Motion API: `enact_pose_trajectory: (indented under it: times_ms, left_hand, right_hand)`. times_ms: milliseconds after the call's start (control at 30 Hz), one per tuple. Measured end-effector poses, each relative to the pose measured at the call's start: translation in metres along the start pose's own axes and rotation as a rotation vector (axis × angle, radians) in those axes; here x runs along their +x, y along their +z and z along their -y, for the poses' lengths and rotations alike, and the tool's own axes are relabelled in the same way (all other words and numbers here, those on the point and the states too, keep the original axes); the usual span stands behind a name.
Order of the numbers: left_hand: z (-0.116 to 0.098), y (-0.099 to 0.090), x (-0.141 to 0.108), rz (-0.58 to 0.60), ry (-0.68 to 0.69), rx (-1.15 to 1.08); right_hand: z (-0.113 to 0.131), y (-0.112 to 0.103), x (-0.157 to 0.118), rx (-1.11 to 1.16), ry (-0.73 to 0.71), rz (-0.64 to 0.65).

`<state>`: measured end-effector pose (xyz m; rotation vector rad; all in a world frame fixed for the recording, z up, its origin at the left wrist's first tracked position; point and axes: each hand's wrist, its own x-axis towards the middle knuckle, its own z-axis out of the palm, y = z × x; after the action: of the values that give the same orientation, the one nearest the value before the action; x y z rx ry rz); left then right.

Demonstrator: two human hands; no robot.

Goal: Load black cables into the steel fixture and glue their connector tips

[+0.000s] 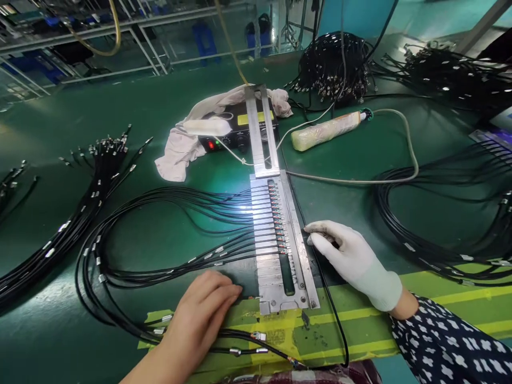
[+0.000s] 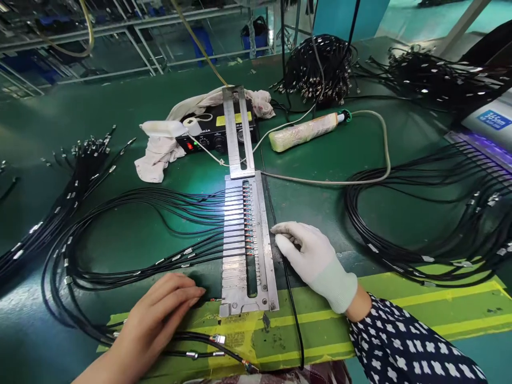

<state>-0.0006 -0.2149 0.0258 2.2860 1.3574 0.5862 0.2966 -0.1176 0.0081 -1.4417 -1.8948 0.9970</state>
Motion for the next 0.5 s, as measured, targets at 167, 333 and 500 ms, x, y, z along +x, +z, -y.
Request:
enact_pose_trajectory:
  times_ms: [167,333,500]
  left_hand:
    - [0.002,-0.008,0.005,0.071,-0.037,-0.055]
    - [0.007,-0.016,-0.011,0.123,-0.116,-0.045]
    - [0.004,-0.007,0.02,-0.008,0.024,0.018]
  right_hand:
    - [0.002,-0.002,0.0,-0.002,-0.019,-0.001]
    - [0.003,-0.003,0.001,0.004,-0.034,-0.005]
    - [0.002,-0.003,0.003,-0.002,-0.027,0.003]
